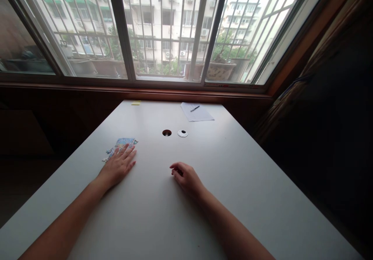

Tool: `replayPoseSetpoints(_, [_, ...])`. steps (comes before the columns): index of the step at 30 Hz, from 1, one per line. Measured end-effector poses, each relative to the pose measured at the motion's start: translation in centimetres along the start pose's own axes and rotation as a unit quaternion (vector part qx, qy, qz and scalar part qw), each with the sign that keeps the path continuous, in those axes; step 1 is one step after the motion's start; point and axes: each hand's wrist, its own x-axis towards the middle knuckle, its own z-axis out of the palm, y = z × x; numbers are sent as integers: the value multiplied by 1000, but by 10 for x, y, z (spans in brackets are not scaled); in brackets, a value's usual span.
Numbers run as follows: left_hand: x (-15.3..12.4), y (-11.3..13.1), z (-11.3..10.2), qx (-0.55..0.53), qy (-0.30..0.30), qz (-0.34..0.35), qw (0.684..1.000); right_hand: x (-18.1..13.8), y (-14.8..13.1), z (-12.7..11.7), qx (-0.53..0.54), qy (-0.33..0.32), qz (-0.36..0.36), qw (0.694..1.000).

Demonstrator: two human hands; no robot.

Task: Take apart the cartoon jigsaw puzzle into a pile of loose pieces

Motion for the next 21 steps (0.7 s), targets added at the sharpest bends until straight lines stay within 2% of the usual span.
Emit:
replayPoseSetpoints(5, [-3, -18, 19, -7, -16, -32, 999, -1, 0, -1, -8, -2, -15, 1000])
replayPoseSetpoints(10, [-4, -28, 24, -16, -5, -58, 998, 0, 2, -2, 7, 1, -15, 1000])
replayPoseSetpoints(16, [-1, -17, 8, -7, 47, -33, 998, 1, 6, -8, 19, 14, -11, 1000])
replayPoseSetpoints(19, [0, -6, -4, -18, 70, -7, 997, 6, 16, -20, -44, 37, -21, 998])
replayPoseSetpoints(21, [0, 3, -11, -35, 65, 21, 997, 9, 26, -31, -139, 63, -3, 988])
